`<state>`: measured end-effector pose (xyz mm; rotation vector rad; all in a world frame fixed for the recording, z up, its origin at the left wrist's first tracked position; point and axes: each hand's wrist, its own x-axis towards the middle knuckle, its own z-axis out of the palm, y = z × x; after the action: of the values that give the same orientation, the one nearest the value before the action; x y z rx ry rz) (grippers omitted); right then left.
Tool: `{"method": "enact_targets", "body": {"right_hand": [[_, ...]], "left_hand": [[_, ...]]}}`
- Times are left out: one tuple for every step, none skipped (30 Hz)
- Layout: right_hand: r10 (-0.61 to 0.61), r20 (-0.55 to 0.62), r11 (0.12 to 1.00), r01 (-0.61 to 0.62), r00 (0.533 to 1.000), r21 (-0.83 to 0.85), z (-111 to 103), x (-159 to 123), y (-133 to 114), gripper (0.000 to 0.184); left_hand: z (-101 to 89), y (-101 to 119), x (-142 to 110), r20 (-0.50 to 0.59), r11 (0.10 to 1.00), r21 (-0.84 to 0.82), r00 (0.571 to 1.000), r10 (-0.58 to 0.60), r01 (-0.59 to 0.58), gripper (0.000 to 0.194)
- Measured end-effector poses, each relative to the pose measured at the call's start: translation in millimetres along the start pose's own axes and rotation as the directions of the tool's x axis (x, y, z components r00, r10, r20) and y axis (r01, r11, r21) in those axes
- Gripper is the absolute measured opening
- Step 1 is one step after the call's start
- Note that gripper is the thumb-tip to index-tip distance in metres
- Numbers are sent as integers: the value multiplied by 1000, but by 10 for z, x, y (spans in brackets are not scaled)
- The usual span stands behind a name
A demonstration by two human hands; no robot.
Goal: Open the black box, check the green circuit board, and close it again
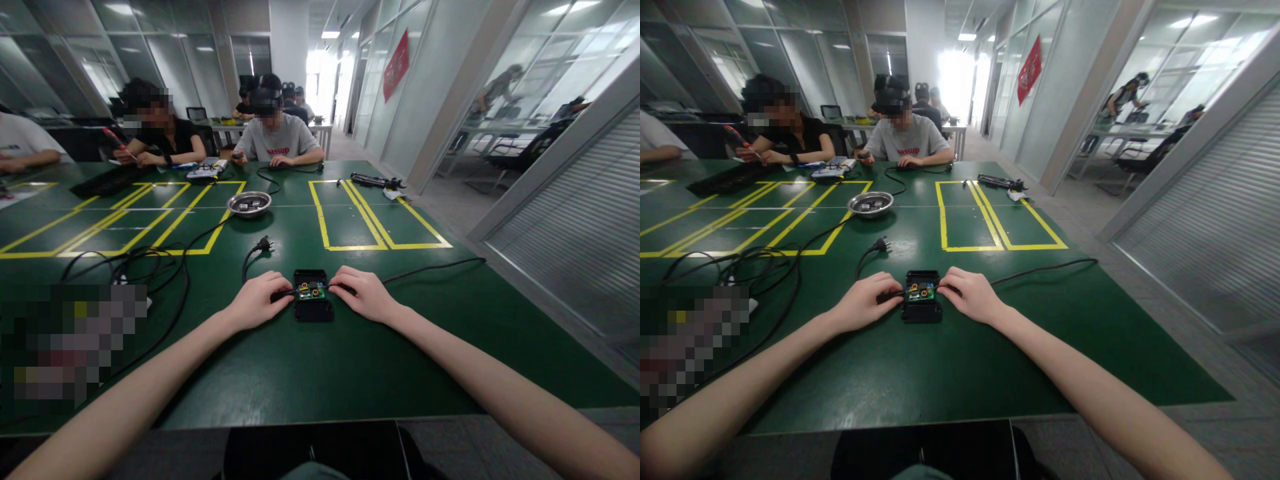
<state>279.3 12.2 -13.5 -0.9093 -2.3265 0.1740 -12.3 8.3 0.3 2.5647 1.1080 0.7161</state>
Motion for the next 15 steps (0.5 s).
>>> {"method": "enact_targets", "body": {"right_hand": [[-1,-4,1000,1,1000,8,-15,-3,-12,20],[-6,-9,1000,6,1000,12,-33,-7,-25,20],[-16,-16,1000,17,1000,13,-53,-12,-40,21],[-33,-23,999,33,999,10,-75,-18,-55,23],[-56,-32,998,57,998,3,-99,-25,-70,24],[-83,-38,997,83,996,-7,-122,-32,-84,25],[-110,-41,994,109,993,-17,-145,-39,-96,26],[-134,-38,991,133,990,-28,-165,-46,-107,26],[-158,-32,987,157,987,-40,-183,-52,-115,27],[-181,-24,982,179,983,-51,-197,-57,-121,27],[-202,-15,978,201,979,-61,-208,-61,-125,27],[-222,-5,973,221,975,-70,-217,-64,-127,27],[-240,3,968,239,971,-77,-224,-66,-129,27],[-253,15,964,253,967,-83,-229,-68,-131,27],[-261,28,961,262,965,-86,-234,-69,-132,27]], "left_hand": [[-13,-16,-3,16,1000,-13,1000,5,-5,14],[-29,-25,-4,26,999,-33,1000,13,-12,17],[-48,-26,-4,34,998,-54,999,22,-21,19],[-71,-19,-4,34,997,-72,999,37,-35,21],[-97,-6,-5,25,996,-75,998,59,-57,23],[-125,11,-8,24,994,-64,996,85,-83,25],[-152,32,-12,15,992,-44,993,117,-116,26],[-177,52,-17,18,988,-28,988,151,-150,26],[-197,70,-21,21,984,-10,984,177,-176,26],[-211,85,-26,25,980,8,980,197,-198,28],[-218,96,-29,29,976,25,977,214,-214,30],[-220,102,-32,34,974,41,975,222,-223,32],[-218,104,-34,40,972,54,973,226,-227,33],[-212,103,-35,46,972,65,973,225,-228,33],[-205,100,-37,53,971,73,973,223,-226,33]]}}
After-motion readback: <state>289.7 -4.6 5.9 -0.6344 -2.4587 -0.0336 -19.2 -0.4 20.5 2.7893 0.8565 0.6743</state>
